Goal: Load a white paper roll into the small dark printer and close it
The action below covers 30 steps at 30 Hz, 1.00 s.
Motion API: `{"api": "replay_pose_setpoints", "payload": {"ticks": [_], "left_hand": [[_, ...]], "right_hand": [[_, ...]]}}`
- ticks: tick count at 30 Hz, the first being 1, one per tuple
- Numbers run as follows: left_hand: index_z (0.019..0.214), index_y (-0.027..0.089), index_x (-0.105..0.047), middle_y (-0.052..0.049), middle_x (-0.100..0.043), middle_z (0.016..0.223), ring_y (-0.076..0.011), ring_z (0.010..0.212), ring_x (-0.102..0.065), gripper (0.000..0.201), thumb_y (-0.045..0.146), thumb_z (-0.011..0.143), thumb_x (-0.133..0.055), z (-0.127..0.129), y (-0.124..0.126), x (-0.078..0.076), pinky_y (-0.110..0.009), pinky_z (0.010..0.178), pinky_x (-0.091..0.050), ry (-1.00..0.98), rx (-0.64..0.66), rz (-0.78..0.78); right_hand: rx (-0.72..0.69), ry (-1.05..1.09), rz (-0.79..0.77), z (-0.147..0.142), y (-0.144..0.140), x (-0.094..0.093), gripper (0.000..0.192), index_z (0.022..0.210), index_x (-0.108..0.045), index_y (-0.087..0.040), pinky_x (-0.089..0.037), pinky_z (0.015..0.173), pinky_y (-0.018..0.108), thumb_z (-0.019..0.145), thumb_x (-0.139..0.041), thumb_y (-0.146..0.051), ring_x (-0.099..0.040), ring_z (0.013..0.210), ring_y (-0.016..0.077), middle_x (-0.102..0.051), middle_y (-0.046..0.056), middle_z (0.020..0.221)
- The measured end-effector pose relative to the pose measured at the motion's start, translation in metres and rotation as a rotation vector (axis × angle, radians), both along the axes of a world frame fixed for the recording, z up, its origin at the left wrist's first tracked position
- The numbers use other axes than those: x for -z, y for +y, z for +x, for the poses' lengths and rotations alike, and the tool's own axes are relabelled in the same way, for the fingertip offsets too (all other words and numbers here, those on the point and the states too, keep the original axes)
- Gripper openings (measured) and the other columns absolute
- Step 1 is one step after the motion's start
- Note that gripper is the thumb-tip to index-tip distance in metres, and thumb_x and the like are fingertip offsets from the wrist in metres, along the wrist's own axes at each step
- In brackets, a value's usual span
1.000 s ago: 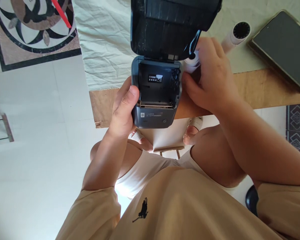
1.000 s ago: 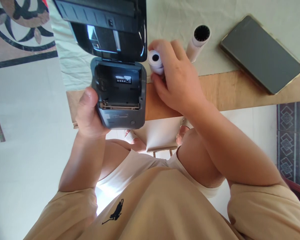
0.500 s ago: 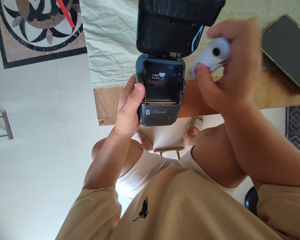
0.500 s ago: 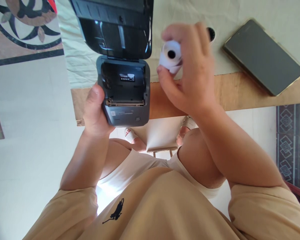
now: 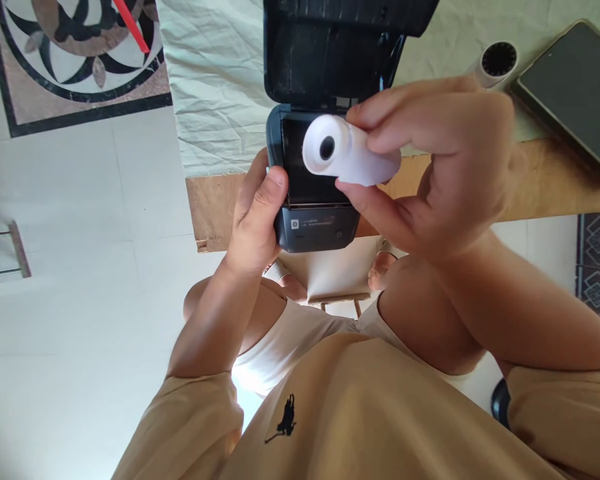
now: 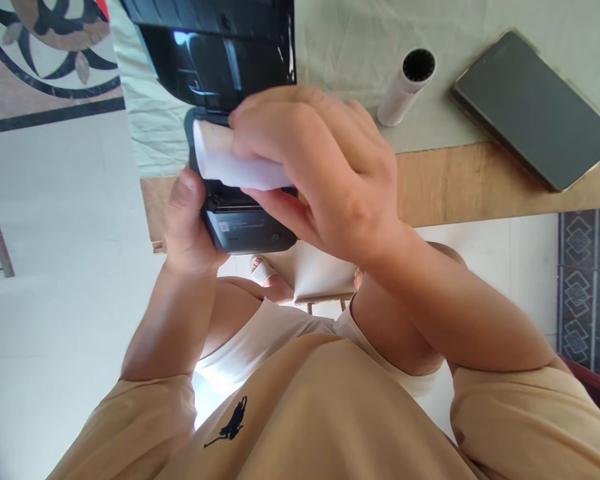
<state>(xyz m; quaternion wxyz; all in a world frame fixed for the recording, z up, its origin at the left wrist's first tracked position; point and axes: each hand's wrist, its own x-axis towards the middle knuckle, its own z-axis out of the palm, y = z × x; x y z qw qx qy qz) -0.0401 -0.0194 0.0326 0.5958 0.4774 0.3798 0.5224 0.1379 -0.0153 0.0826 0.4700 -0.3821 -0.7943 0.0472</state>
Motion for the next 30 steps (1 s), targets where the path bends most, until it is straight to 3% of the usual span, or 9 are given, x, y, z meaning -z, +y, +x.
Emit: {"api": "replay_pose_setpoints", "payload": {"ticks": [6, 14, 19, 23, 30], "left_hand": [[0.096, 0.026, -0.063, -0.006, -0.066, 0.101, -0.0294, 0.123, -0.056, 0.037, 0.059, 0.084, -0.053, 0.001, -0.002, -0.002, -0.041, 0.102, -0.046, -0.049, 0.009, -0.005], [0.098, 0.026, -0.065, -0.004, -0.066, 0.098, -0.0264, 0.124, -0.055, 0.027, 0.048, 0.089, -0.052, -0.002, -0.003, 0.001, -0.04, 0.101, -0.046, -0.093, 0.018, 0.039], [0.1, 0.025, -0.062, -0.007, -0.065, 0.104, -0.0287, 0.123, -0.055, 0.038, 0.058, 0.085, -0.052, -0.002, -0.001, 0.004, -0.042, 0.096, -0.048, -0.057, 0.03, 0.06], [0.1, 0.024, -0.062, -0.007, -0.064, 0.099, -0.028, 0.121, -0.056, 0.039, 0.058, 0.088, -0.047, 0.002, -0.001, 0.006, -0.041, 0.093, -0.047, -0.019, -0.017, 0.068], [0.094, 0.028, -0.062, -0.007, -0.064, 0.092, -0.0302, 0.112, -0.059, 0.042, 0.067, 0.081, -0.051, -0.003, 0.002, 0.011, -0.04, 0.079, -0.047, 0.012, 0.025, 0.087]], "right_hand": [[0.109, -0.173, 0.036, 0.0, 0.002, 0.005, 0.008, 0.091, -0.054, -0.027, -0.054, 0.082, 0.029, 0.092, -0.045, -0.029, -0.068, 0.099, 0.0105, -0.071, -0.006, 0.105], [0.085, -0.112, 0.126, -0.004, 0.005, 0.009, 0.005, 0.086, -0.052, -0.028, -0.054, 0.079, 0.027, 0.088, -0.049, -0.024, -0.069, 0.093, 0.009, -0.071, -0.009, 0.105], [0.014, -0.006, 0.155, -0.004, 0.009, 0.011, 0.015, 0.09, -0.05, -0.025, -0.056, 0.083, 0.027, 0.081, -0.058, -0.016, -0.068, 0.094, 0.0097, -0.073, -0.005, 0.105], [-0.005, -0.043, 0.14, -0.002, 0.008, 0.011, 0.02, 0.09, -0.052, -0.026, -0.055, 0.086, 0.029, 0.078, -0.059, -0.012, -0.068, 0.097, 0.0114, -0.072, -0.004, 0.107], [0.016, -0.07, 0.029, -0.004, 0.004, 0.008, 0.018, 0.09, -0.055, -0.023, -0.055, 0.087, 0.031, 0.08, -0.057, -0.008, -0.068, 0.1, 0.0147, -0.072, -0.002, 0.106]]}}
